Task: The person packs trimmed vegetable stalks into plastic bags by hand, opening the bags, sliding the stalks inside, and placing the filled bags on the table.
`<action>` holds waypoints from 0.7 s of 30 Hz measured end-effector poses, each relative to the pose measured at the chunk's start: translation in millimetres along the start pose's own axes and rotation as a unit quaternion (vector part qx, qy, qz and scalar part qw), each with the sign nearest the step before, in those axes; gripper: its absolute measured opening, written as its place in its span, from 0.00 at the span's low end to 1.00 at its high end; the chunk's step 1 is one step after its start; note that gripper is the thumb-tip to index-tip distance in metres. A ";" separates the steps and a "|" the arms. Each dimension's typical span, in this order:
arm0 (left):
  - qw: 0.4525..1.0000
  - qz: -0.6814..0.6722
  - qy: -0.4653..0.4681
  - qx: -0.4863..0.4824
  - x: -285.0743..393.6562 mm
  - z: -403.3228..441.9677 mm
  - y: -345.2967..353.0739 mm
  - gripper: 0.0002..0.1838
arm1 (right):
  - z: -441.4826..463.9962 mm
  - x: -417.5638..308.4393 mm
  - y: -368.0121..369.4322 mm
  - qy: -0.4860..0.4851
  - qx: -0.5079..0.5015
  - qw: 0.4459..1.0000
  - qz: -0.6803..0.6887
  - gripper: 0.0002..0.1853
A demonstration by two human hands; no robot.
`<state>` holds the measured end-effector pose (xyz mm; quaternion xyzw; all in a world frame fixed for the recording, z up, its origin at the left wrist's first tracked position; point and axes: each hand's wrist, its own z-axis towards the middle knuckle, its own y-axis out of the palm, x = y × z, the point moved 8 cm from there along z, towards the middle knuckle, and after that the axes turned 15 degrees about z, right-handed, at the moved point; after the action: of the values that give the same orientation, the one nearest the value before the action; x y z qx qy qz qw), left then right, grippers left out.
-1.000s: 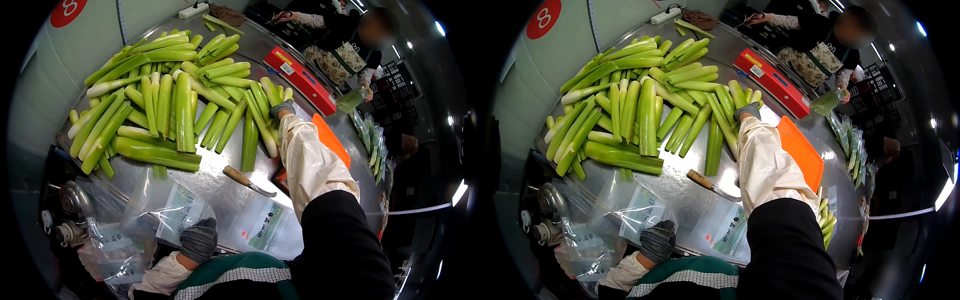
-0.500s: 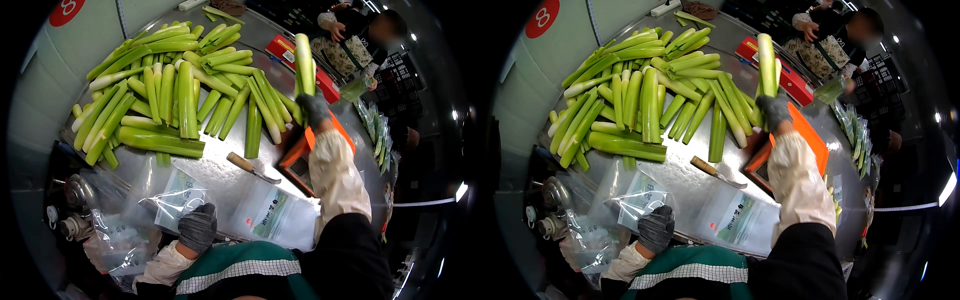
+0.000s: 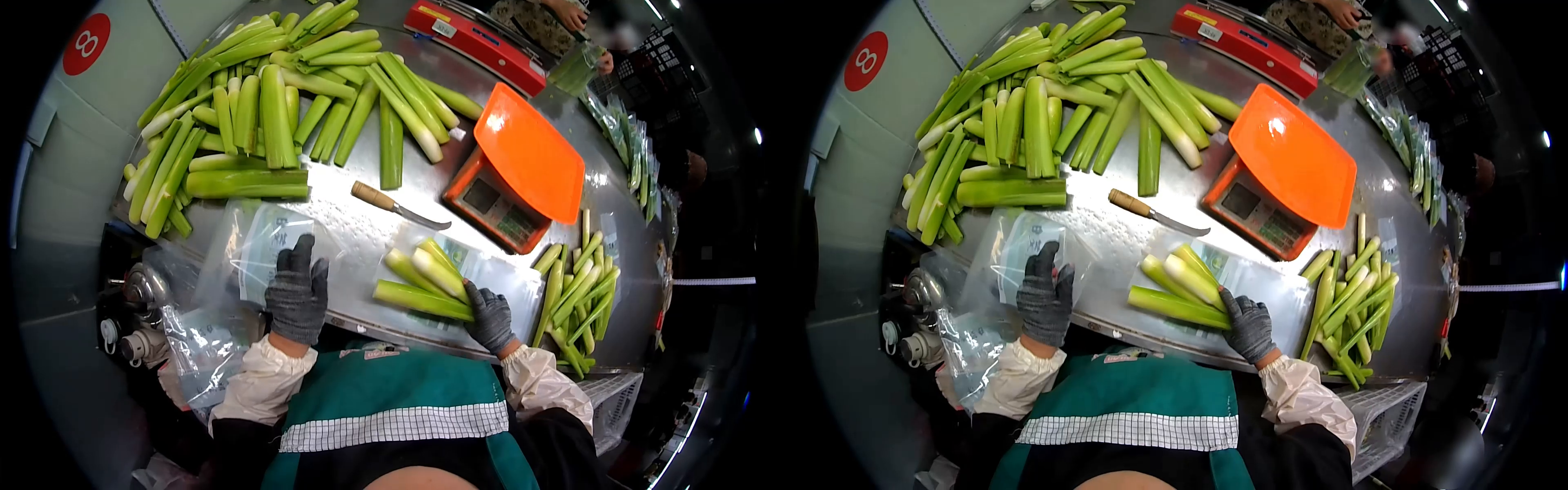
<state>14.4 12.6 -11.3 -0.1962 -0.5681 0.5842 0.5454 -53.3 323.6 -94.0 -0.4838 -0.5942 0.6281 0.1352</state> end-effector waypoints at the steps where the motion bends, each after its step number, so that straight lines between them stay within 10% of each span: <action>1: 0.999 0.035 0.023 -0.015 7.1 1.4 3.2 0.19 | -2.4 2.4 4.5 -0.018 0.005 1.000 -0.024 0.46; 10: 0.961 0.177 0.138 -0.161 23.7 -12.0 54.8 0.17 | -8.7 -4.0 11.2 0.062 0.072 0.987 -0.133 0.35; 21: 0.972 0.201 0.125 -0.012 36.8 -4.5 10.2 0.06 | 4.8 -1.6 16.8 0.148 -0.014 0.985 -0.093 0.27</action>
<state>1.9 48.7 -7.1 -0.3844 -0.4517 0.6455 0.4812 -49.4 315.1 -108.8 -0.5158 -0.6192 0.5257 0.2724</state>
